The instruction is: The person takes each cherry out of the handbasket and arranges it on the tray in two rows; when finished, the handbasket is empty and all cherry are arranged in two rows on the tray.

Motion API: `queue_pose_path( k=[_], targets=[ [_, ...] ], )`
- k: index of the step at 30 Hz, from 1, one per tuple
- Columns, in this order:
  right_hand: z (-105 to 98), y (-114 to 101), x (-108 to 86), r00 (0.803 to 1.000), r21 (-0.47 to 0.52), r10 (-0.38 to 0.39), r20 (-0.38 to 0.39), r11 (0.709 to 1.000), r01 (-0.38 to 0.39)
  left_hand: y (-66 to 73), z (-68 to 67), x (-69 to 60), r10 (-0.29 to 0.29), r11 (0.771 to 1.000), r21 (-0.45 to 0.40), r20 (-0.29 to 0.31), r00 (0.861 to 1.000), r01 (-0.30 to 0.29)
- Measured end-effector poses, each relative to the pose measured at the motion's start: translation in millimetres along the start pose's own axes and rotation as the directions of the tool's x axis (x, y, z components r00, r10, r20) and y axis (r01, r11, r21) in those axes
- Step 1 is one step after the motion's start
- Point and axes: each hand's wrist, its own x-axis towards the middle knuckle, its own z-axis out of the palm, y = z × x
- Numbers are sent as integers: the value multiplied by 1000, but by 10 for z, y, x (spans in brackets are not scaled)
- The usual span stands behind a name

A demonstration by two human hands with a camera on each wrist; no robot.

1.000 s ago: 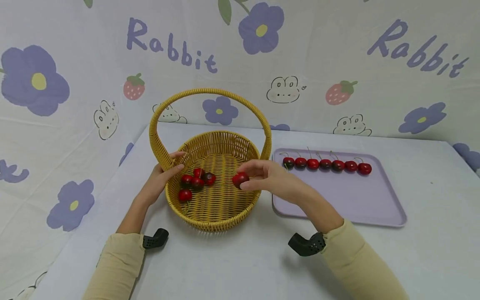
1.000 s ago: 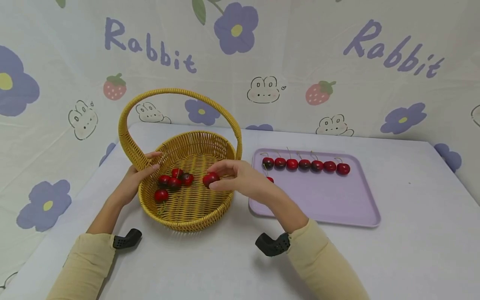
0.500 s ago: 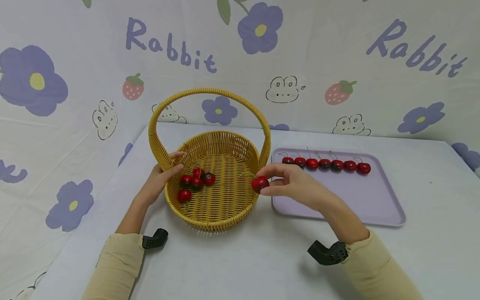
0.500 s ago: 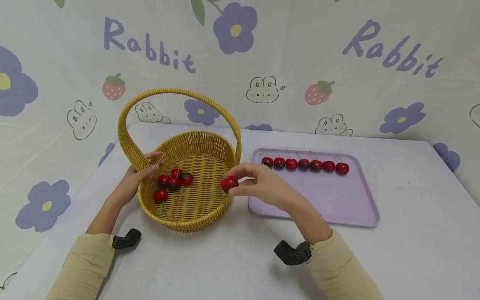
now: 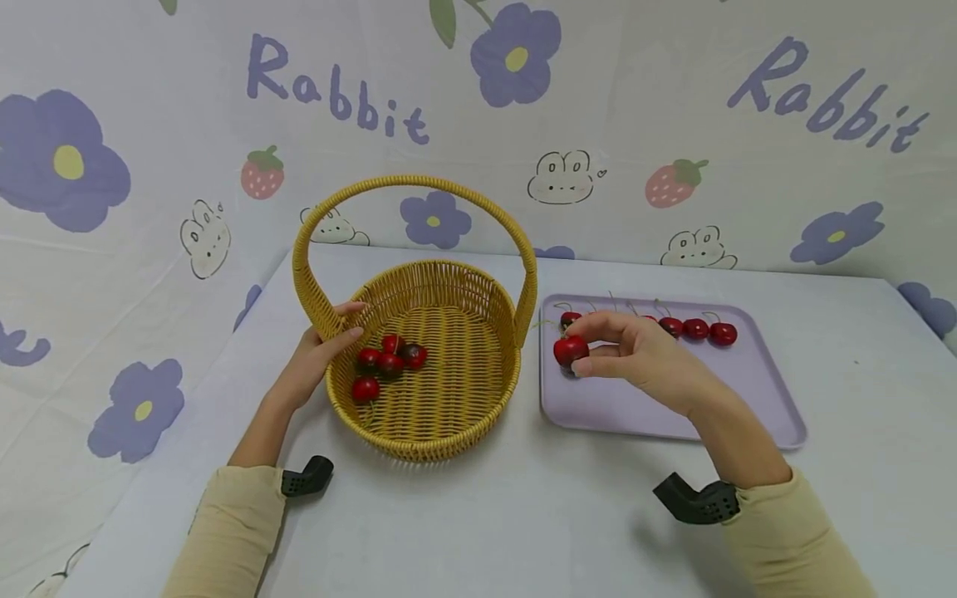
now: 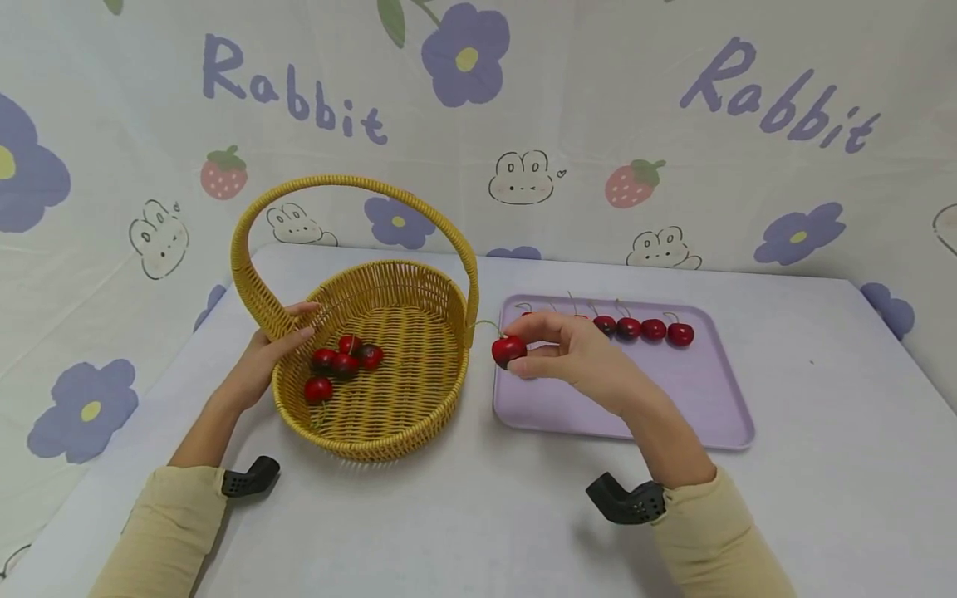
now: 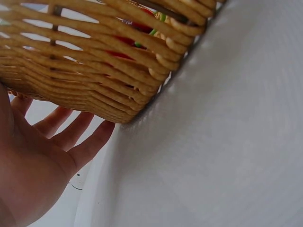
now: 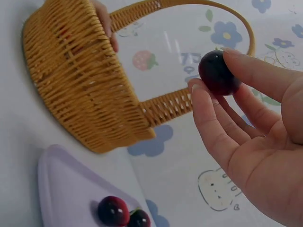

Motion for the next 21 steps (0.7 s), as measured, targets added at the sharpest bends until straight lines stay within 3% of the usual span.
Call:
queue_pose_path(
  k=[8, 14, 21],
  targets=[
    [-177, 32, -24, 997, -16, -3, -81, 1000, 2, -11, -8, 6, -1, 1000, 7, 3, 1000, 1],
    [-272, 146, 13, 989, -28, 55, -134, 998, -59, -27, -12, 17, 3, 1000, 13, 1, 1000, -3],
    [-347, 340, 96, 983, 59, 101, -153, 994, -93, -36, -12, 16, 1, 1000, 20, -2, 1000, -1]
  ],
)
